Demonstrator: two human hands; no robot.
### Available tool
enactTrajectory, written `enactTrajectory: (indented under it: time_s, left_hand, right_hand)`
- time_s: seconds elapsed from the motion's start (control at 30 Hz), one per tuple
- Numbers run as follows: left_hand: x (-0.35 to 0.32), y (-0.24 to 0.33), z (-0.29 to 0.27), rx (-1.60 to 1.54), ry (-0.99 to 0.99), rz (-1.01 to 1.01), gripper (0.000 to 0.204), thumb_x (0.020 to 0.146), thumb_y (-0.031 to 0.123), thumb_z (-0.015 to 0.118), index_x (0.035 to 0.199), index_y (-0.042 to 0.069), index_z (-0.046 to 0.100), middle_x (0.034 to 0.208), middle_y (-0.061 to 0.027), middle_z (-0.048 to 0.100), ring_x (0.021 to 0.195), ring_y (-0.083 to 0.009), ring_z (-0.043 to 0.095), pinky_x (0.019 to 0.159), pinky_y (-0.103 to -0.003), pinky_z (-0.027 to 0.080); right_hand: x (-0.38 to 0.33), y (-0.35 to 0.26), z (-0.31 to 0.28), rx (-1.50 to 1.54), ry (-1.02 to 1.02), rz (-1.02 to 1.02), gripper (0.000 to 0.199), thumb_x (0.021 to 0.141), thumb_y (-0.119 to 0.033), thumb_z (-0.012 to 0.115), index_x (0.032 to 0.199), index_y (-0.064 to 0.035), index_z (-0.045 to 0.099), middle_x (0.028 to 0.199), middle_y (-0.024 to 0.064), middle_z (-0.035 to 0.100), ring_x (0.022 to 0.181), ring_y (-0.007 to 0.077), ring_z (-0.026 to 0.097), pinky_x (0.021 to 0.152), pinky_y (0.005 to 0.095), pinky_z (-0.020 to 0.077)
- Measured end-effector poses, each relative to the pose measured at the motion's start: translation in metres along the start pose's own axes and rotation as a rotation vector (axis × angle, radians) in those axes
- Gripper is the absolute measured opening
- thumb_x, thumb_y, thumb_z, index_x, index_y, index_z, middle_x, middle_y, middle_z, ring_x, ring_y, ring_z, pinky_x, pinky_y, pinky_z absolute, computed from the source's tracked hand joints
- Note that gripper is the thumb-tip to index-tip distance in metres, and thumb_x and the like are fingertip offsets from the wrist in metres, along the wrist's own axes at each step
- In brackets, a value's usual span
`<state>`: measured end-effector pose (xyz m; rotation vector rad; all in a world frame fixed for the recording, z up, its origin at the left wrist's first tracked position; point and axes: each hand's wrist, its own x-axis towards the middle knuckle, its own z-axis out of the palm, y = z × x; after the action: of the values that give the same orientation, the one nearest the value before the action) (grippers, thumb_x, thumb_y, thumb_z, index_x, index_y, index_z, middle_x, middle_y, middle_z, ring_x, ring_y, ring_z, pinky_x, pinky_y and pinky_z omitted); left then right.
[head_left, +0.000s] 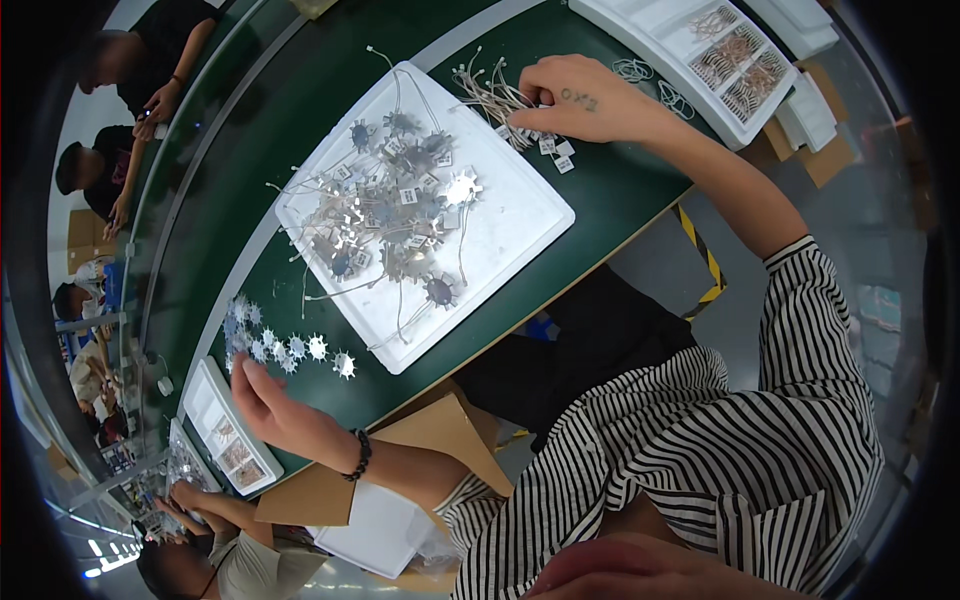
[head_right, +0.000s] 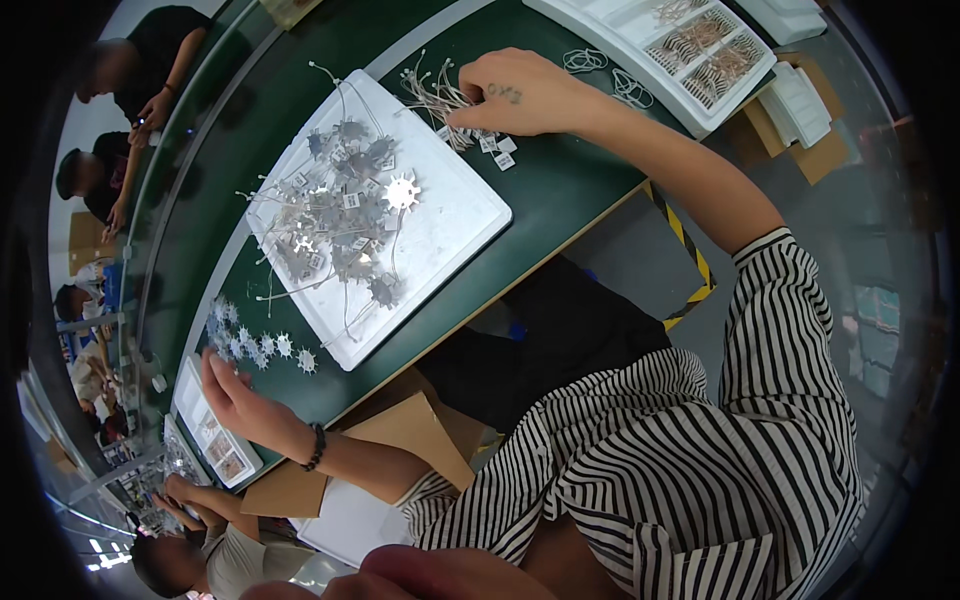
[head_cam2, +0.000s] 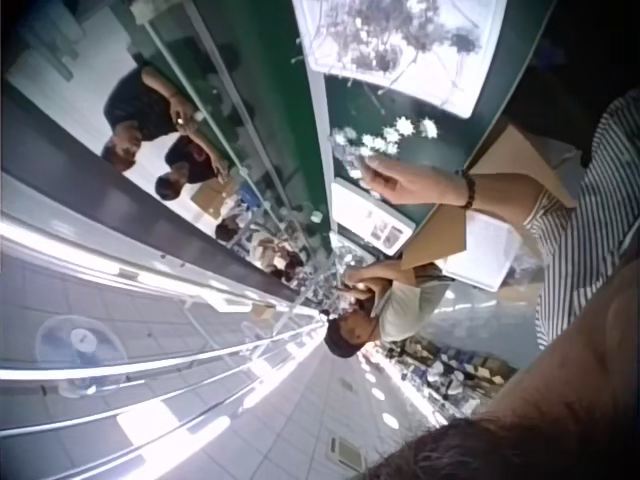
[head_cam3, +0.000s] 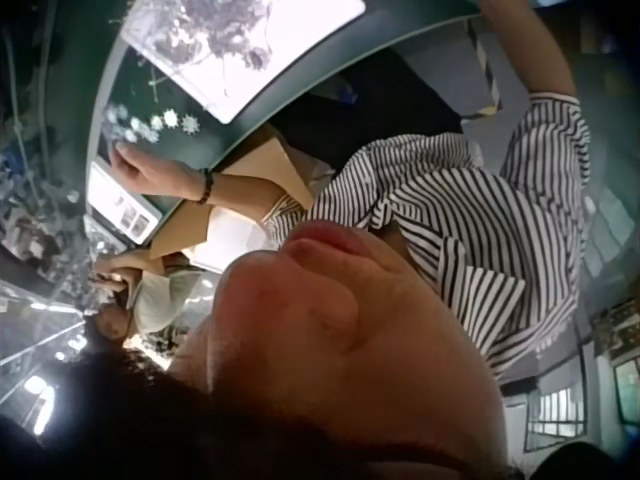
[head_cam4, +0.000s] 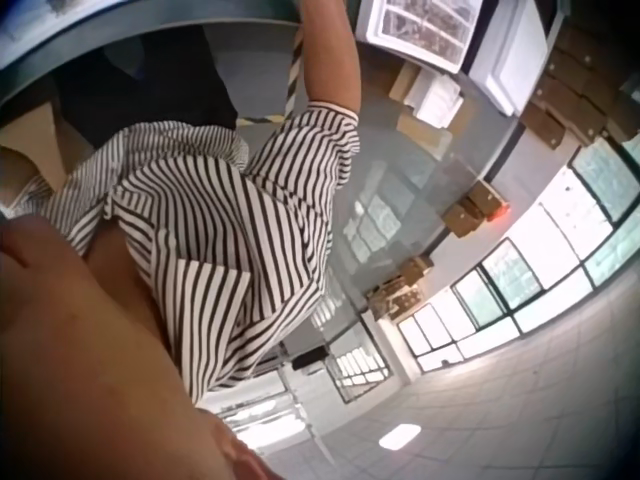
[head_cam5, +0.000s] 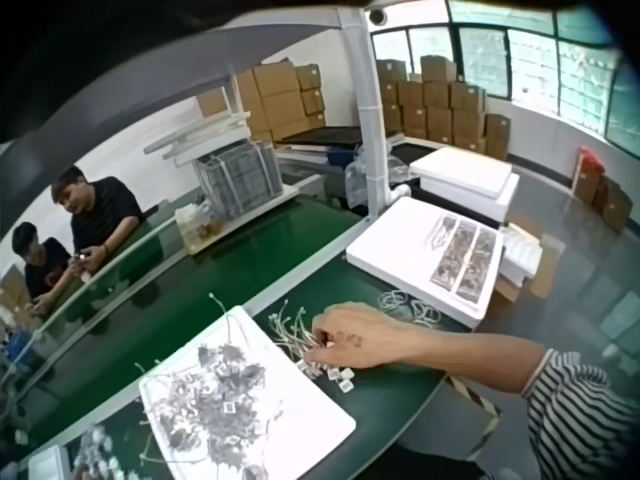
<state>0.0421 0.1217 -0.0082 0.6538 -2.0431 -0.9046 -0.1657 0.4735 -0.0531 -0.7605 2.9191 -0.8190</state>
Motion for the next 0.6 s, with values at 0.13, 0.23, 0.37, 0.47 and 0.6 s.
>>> enactTrajectory:
  time_s: [0.13, 0.23, 0.37, 0.47, 0.6]
  left_hand:
    - [-0.034, -0.048, -0.017, 0.042, 0.131, -0.077, 0.032, 0.098, 0.021, 0.060, 0.118, -0.003, 0.064, 0.112, -0.0077, 0.066, 0.089, -0.0154, 0.056, 0.079, -0.029, 0.044]
    - [-0.056, -0.070, -0.024, 0.167, 0.102, -0.080, 0.029, 0.097, 0.020, 0.060, 0.117, -0.002, 0.065, 0.113, -0.0091, 0.066, 0.095, -0.0168, 0.059, 0.083, -0.030, 0.046]
    - [-0.070, -0.087, -0.017, 0.321, 0.100, 0.036, 0.025, 0.096, 0.020, 0.061, 0.111, 0.000, 0.068, 0.111, -0.0107, 0.067, 0.095, -0.0204, 0.061, 0.082, -0.032, 0.048]
    - [-0.071, -0.086, -0.006, 0.391, 0.104, 0.153, 0.021, 0.095, 0.018, 0.063, 0.107, 0.002, 0.069, 0.110, -0.0117, 0.066, 0.095, -0.0227, 0.062, 0.079, -0.034, 0.049]
    - [-0.071, -0.094, -0.020, 0.437, 0.134, 0.098, 0.020, 0.093, 0.015, 0.064, 0.108, 0.001, 0.069, 0.110, -0.0127, 0.066, 0.096, -0.0246, 0.061, 0.078, -0.034, 0.050]
  right_hand:
    - [0.002, 0.003, 0.007, 0.084, 0.072, -0.107, 0.031, 0.084, -0.032, 0.066, 0.078, -0.0011, 0.063, 0.075, 0.0137, 0.063, 0.077, 0.0294, 0.062, 0.070, 0.0395, 0.0492]
    - [0.006, 0.006, 0.006, 0.147, 0.076, -0.115, 0.024, 0.086, -0.025, 0.063, 0.084, -0.0008, 0.063, 0.077, 0.0135, 0.062, 0.074, 0.0263, 0.061, 0.067, 0.0368, 0.0476]
    - [0.007, 0.001, -0.002, 0.238, 0.040, 0.055, 0.021, 0.093, -0.021, 0.057, 0.092, -0.0005, 0.061, 0.081, 0.0095, 0.063, 0.075, 0.0196, 0.060, 0.066, 0.0331, 0.0472]
    - [0.005, 0.015, 0.002, 0.482, 0.266, -0.048, 0.023, 0.099, -0.022, 0.051, 0.091, -0.0019, 0.059, 0.077, 0.0051, 0.062, 0.072, 0.0160, 0.059, 0.065, 0.0335, 0.0478]
    - [0.024, -0.008, 0.010, 0.858, 0.403, -0.066, 0.026, 0.097, -0.024, 0.056, 0.085, -0.0017, 0.064, 0.071, 0.0013, 0.063, 0.058, 0.0094, 0.054, 0.054, 0.0289, 0.0431]
